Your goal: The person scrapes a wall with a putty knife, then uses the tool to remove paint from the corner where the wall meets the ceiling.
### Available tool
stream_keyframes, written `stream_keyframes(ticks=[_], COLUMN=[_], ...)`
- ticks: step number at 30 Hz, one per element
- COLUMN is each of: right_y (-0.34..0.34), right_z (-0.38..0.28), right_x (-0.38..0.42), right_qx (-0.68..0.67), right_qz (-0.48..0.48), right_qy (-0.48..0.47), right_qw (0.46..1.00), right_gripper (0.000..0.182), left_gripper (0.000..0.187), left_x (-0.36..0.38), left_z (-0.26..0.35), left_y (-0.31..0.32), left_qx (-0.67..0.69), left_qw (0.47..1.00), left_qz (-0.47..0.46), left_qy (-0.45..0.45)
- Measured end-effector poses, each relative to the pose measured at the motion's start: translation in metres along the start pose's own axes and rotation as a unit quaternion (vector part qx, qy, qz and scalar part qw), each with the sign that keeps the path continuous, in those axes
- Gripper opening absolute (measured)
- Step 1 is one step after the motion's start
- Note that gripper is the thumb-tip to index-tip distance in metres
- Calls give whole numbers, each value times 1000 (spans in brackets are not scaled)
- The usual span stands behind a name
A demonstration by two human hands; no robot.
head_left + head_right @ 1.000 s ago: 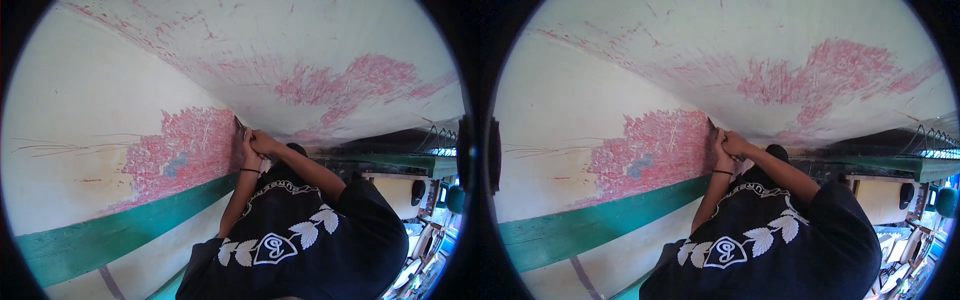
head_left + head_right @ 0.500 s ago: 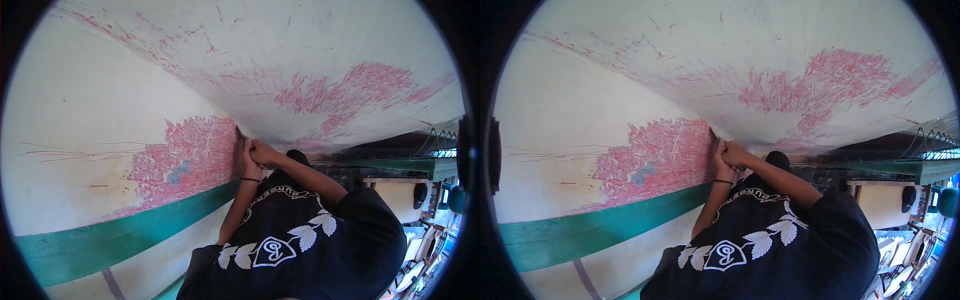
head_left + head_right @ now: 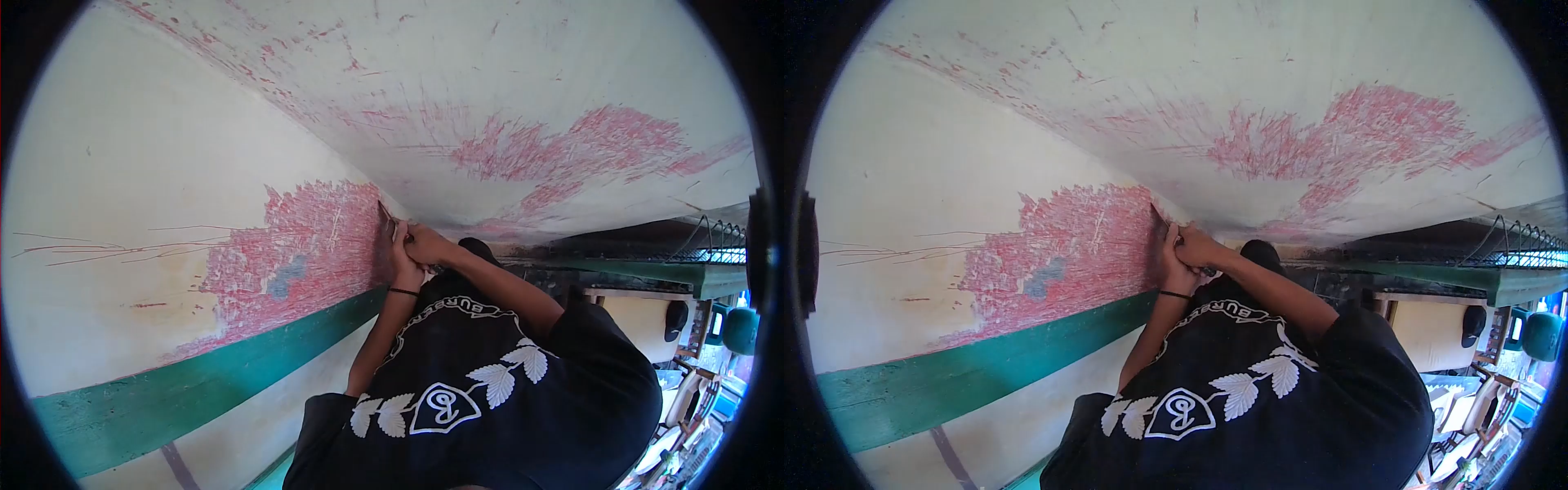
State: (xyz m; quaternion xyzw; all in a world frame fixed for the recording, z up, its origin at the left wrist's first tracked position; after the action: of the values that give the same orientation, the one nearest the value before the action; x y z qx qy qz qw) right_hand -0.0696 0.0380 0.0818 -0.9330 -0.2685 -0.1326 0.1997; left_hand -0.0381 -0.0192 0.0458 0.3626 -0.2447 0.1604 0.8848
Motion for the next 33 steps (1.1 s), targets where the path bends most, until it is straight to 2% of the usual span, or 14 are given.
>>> stream_keyframes(ticks=[1,4,6,9,12,14,16,18,20,22,24,27,30,33], right_y=[-5,-10,-15,0,-3,9,-3,0,-9,1,2,1,-12,-8], right_z=[-6,-12,-15,2,0,18,7,-10,-15,-3,11,-1,-17,-11], right_x=[-3,2,10,-7,-4,-8,-7,7,-1,3,-3,-8,9,0], right_qx=[0,-13,-27,26,-86,-58,-41,-52,-66,-66,-41,-6,-60,-22], right_qz=[4,-1,-16,105,-21,-23,-11,-2,-8,-30,-47,33,-6,14], right_qy=[4,18,10,-144,56,39,18,4,39,68,71,-62,13,-32], right_qw=[1000,1000,999,984,994,997,999,999,997,995,996,998,998,999], right_gripper=[32,34,34,32,32,31,30,30,30,29,29,31,31,29], left_gripper=[37,39,38,36,34,35,35,35,36,37,39,41,43,42], left_x=[2,-3,-16,-5,-7,0,-3,7,4,-12,-32,-21,-18,-15], left_z=[13,16,-11,-8,5,-5,-1,5,11,-9,-16,-4,9,-2], left_y=[7,9,-12,0,7,-5,4,8,10,-4,-22,-14,-6,-8], left_qx=[-24,-18,7,14,-33,-31,13,-8,-23,-21,-1,-15,-24,-10], left_qw=[999,997,1000,1000,999,998,1000,1000,999,997,1000,999,997,999], left_qz=[-2,38,2,-21,14,31,6,14,21,31,-7,-3,35,21], left_qy=[40,62,8,-16,-38,-40,0,-20,-41,-72,4,30,63,26])
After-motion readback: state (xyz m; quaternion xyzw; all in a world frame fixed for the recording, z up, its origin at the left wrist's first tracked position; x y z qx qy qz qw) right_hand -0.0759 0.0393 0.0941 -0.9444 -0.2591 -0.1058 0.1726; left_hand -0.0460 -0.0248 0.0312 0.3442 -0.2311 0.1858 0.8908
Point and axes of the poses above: each hand's wrist, its own x-axis away from the middle knuckle, its own y-axis out of the palm, z = x × y, the point moved 10 cm from there along -x, towards the middle knuckle, and after that the axes turned 7 degrees about x, right-handed, at the moved point
